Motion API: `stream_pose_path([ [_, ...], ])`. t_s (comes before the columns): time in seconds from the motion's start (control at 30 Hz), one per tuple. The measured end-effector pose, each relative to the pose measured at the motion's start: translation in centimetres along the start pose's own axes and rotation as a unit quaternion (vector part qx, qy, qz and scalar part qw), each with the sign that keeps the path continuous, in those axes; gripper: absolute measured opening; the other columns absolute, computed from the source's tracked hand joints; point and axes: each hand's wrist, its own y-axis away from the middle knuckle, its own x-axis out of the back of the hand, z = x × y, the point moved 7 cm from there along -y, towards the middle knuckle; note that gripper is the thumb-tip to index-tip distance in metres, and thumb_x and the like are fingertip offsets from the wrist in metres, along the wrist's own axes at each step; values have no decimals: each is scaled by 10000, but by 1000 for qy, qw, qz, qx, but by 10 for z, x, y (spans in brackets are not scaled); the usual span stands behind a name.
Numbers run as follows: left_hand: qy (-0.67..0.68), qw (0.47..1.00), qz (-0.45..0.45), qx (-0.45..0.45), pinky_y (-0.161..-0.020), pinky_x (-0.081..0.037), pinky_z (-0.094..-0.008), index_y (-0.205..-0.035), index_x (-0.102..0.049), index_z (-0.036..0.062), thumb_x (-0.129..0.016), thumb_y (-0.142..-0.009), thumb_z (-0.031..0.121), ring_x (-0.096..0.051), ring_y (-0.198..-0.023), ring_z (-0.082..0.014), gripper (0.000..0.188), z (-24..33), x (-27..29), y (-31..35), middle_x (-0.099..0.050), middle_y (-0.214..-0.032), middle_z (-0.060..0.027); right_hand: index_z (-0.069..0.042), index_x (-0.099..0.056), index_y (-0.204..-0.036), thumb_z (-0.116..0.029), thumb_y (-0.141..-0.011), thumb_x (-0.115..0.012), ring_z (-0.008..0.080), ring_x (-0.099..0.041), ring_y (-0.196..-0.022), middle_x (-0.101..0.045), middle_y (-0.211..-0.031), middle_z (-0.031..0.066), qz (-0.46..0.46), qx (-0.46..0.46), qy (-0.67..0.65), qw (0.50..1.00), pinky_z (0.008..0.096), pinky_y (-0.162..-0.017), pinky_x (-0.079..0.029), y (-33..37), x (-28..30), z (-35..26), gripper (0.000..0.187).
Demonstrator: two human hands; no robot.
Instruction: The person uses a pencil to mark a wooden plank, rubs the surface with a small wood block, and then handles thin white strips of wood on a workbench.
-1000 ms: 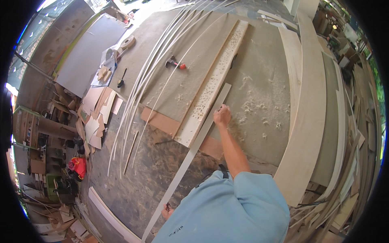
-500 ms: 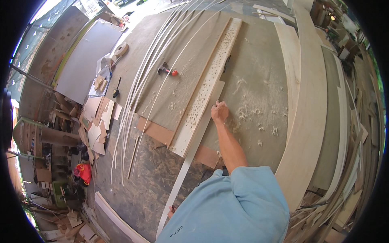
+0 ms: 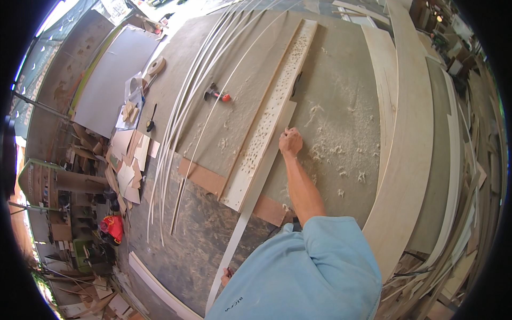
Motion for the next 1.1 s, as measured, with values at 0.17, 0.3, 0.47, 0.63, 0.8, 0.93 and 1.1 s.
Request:
stream_pose_path([
  [0.17, 3, 998, -46, 30, -762, -538, -256, -982, -563, -37, -597, -873, 63, -593, -813, -156, 151, -10, 7, -13, -605, -930, -88, -61, -665, -784, -225, -816, -610, 314, -628, -788, -649, -870, 100, 5, -4, -1, 1000, 414, -676, -495, -9, -5, -2, 176],
  [0.3, 30, 997, -68, 20, -796, -528, -265, -988, -554, -48, -608, -868, 68, -588, -840, -161, 175, -7, -13, 2, -600, -948, -97, -55, -684, -842, -175, -810, -591, 304, -630, -843, -638, -926, 107, -29, -11, 18, 999, 397, -703, -506, -20, -4, 1, 155],
  [0.47, -40, 999, -35, 4, -826, -514, -267, -981, -546, -71, -611, -870, 79, -580, -862, -169, 198, -6, -9, -4, -587, -950, -111, -63, -684, -860, -169, -807, -597, 304, -628, -836, -636, -925, 103, -38, -1, -6, 999, 393, -708, -507, -28, -7, -1, 148],
  [0.63, -21, 996, -79, 31, -832, -506, -265, -982, -544, -81, -614, -870, 86, -569, -866, -176, 213, -15, -15, -10, -579, -945, -112, -62, -664, -810, -193, -809, -609, 300, -626, -811, -640, -894, 94, -19, -9, -14, 1000, 399, -686, -496, -35, -8, 4, 142],
  [0.8, 1, 997, -66, 47, -852, -494, -272, -983, -545, -87, -617, -869, 88, -558, -883, -185, 221, -15, -16, -8, -572, -961, -119, -53, -670, -838, -184, -820, -594, 306, -625, -848, -634, -942, 106, -41, -8, -8, 999, 400, -714, -501, -39, -10, 4, 153],
  [0.93, -14, 996, -70, 44, -866, -489, -278, -972, -545, -91, -613, -871, 87, -553, -893, -190, 215, -12, -24, -4, -565, -977, -123, -47, -660, -810, -186, -818, -595, 313, -631, -828, -640, -913, 114, -30, -6, -7, 1000, 406, -701, -502, -44, -11, 7, 153],
  [1.1, -29, 996, -64, 49, -863, -497, -296, -936, -539, -92, -605, -877, 85, -551, -897, -193, 198, -14, -17, -16, -560, -975, -126, -51, -658, -807, -186, -817, -591, 308, -634, -824, -643, -900, 117, -30, -13, -19, 999, 406, -695, -503, -46, -10, 1, 150],
])
